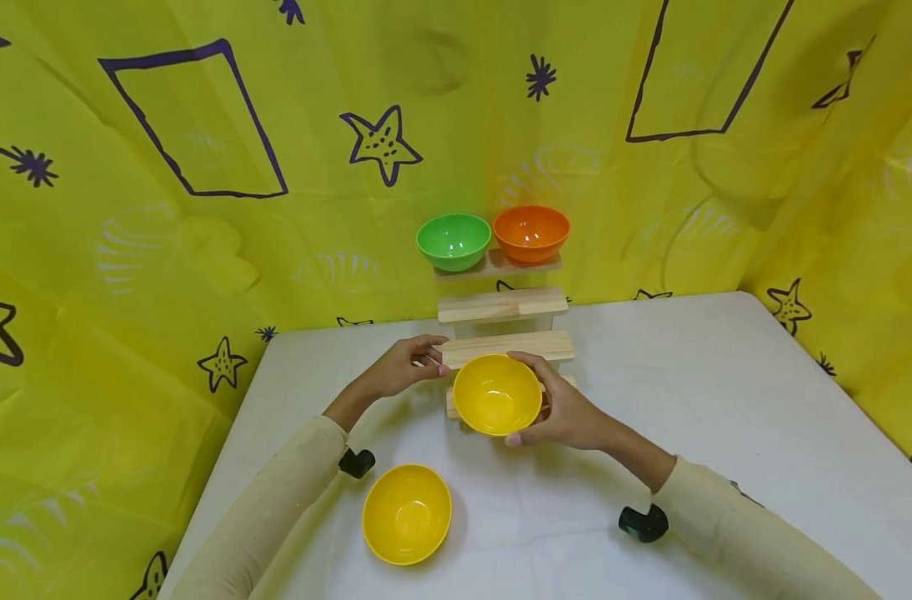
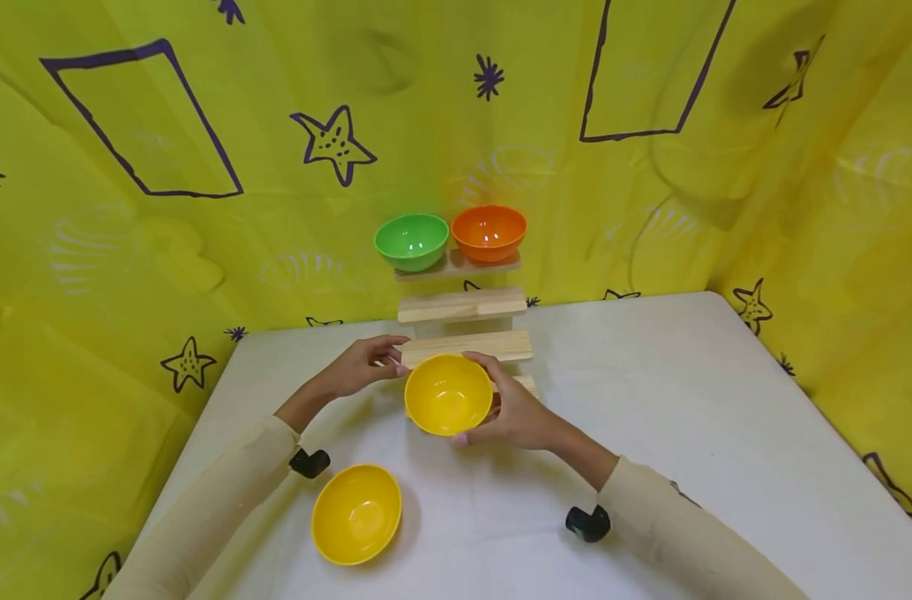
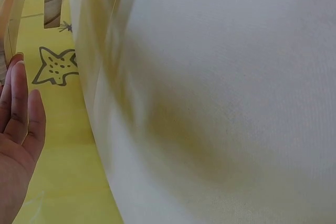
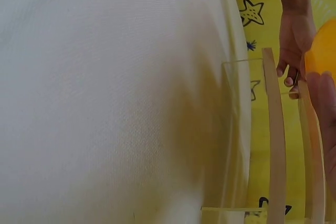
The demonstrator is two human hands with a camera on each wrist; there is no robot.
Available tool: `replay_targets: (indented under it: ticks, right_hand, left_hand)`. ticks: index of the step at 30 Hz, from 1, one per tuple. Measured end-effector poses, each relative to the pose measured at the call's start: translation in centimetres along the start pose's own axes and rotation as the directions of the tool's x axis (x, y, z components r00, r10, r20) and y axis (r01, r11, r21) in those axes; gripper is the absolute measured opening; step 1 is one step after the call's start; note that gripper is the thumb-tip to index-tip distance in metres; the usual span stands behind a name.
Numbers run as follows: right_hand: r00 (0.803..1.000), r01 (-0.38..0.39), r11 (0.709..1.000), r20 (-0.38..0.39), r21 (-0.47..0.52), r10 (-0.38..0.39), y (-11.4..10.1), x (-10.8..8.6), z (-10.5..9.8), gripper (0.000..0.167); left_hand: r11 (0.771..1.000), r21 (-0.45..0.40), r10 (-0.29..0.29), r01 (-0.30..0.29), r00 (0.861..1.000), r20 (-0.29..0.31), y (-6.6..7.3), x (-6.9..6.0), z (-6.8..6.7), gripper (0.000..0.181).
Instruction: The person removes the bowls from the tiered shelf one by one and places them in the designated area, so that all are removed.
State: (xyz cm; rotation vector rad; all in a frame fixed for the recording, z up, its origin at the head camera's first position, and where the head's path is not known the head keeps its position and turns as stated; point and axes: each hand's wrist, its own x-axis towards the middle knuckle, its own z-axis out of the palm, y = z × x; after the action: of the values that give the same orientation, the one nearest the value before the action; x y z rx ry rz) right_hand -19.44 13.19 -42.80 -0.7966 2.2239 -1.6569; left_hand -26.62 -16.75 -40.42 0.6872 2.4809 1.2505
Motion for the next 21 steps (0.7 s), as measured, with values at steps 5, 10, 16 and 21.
replay_targets:
  ticks: [5,10,16,21]
  right_hand:
    - [1.000,0.005,1.000,0.008,-0.010,-0.005,-0.1,-0.5,-0.2,0.104]
    - [0.999,-0.008,1.000,0.031,0.012,0.008,0.1,-0.9,-0.3,0.103]
    - [0.999,-0.002,0.999,0.052,0.047,0.000,0.2,-1.3,-0.2,0.103]
    - [0.997,0.002,0.996,0.081,0.090,-0.010,0.5,-1.6,-0.1,0.103]
  left_hand:
    - [1.000,-0.009,0.022,-0.022,1.000,0.001,1.3,-0.7,-0.2,0.054]
    - [1.000,-0.005,0.003,-0.003,1.000,0.005,0.7,-0.3,-0.2,0.056]
    - [1.000,0.014,-0.006,0.006,1.000,0.000,-1.7,0.9,0.1,0.059]
    - [1.000,0.004,0.002,-0.002,1.000,-0.004,-2.0,0.9,0.1,0.059]
